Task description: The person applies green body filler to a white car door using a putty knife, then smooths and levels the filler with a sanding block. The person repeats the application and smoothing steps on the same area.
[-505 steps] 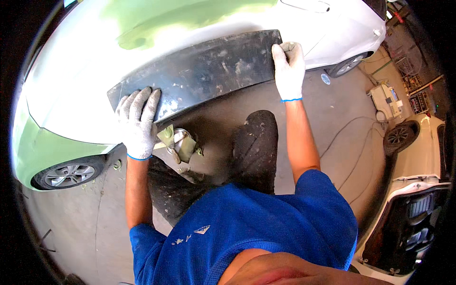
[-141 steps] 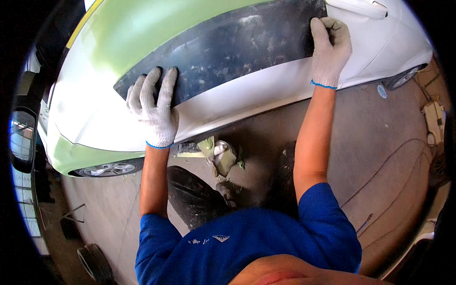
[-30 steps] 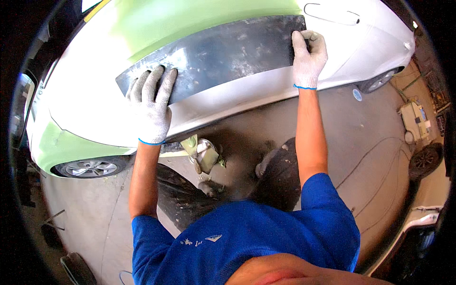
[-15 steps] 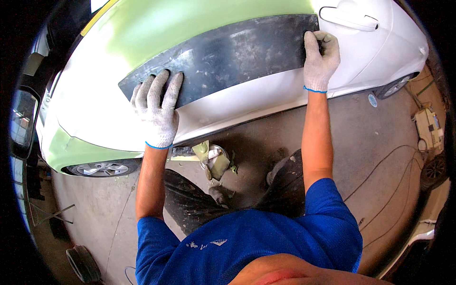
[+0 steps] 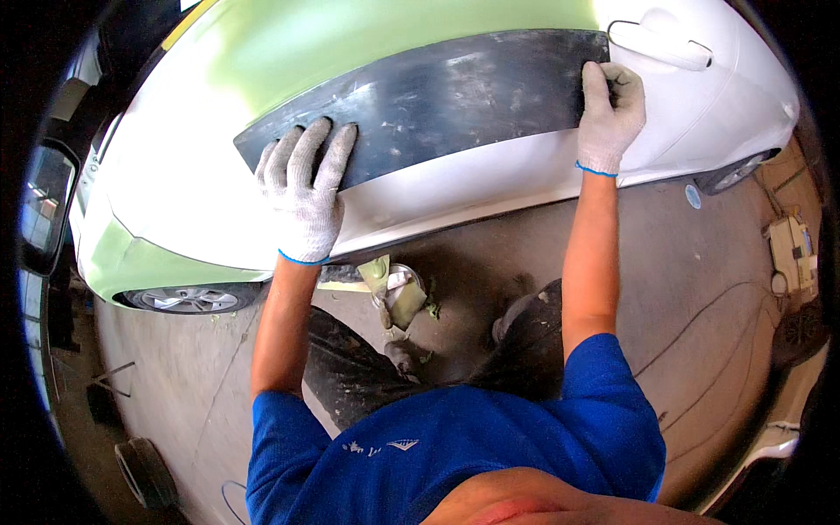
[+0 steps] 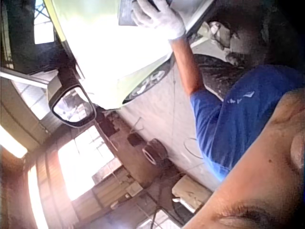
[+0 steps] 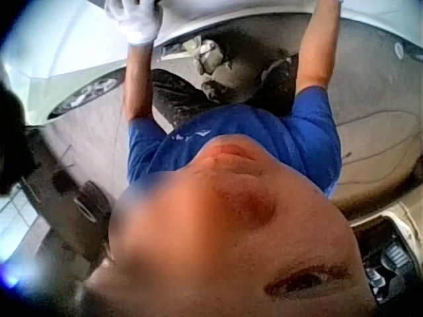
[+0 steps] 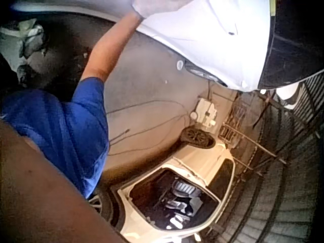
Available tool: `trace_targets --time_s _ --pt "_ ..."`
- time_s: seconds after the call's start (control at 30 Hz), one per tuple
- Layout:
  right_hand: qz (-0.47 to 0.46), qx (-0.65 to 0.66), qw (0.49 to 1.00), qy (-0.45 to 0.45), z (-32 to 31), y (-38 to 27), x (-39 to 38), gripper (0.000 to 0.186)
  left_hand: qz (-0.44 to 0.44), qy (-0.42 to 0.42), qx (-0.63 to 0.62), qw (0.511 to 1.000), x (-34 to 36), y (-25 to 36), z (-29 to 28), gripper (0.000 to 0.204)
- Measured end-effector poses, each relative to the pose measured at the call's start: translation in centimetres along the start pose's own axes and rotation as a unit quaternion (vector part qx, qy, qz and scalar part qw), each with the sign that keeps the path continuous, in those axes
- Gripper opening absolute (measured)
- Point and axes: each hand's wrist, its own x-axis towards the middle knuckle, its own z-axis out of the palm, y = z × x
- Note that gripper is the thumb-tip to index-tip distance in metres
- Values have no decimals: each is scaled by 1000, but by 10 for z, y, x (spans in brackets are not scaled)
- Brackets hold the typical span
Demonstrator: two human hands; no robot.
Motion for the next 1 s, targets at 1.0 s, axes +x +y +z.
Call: trace_targets --time_s 1.0 --pt "-56 -7 998 -22 -5 8 5 23 -3 -1 13 1000 -3 -6 5 78"
